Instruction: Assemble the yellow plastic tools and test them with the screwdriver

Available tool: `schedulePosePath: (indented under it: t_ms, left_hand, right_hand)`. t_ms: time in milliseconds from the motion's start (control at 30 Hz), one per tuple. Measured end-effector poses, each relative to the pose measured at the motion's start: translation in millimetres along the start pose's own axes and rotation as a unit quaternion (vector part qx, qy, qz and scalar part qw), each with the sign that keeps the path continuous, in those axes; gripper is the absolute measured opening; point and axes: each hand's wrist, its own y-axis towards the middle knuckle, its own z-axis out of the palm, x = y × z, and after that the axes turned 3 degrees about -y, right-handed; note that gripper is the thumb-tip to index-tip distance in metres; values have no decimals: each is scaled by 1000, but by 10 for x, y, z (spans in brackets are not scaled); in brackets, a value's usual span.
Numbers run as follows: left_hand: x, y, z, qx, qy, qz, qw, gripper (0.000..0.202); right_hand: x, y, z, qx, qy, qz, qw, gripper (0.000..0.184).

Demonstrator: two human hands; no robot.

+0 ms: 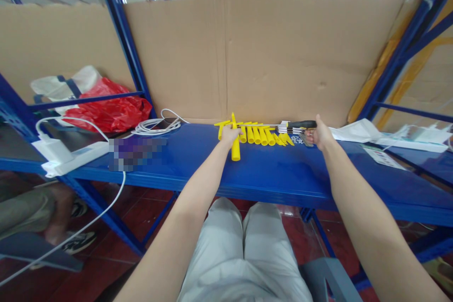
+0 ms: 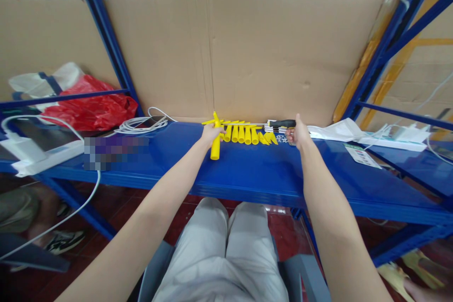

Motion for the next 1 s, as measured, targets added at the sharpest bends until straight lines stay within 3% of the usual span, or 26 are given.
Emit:
schedulePosePath:
  t_ms: [167,333,633,800,1000]
  left_hand:
    - [9,5,3,6,5,1,1000,22]
    - [2,10,4,14,16,-3,1000,25]
    - [1,-9,21,20,11,7,1000,25]
    - [-3,-13,21,21,19,2,1000,29]
    - [-12,-42,24,24,15,4,1000,26]
  right_hand:
    - [85,-92,48,-7,10,19,1000,36]
    - [116,-150,86,-58,19,15,998,28]
    - [63,-91,103,-101,5,-46,994,30]
    - [76,-71,71,-55,57,-27,996,23]
    - [94,-73,54,-40,108,-29,993,31]
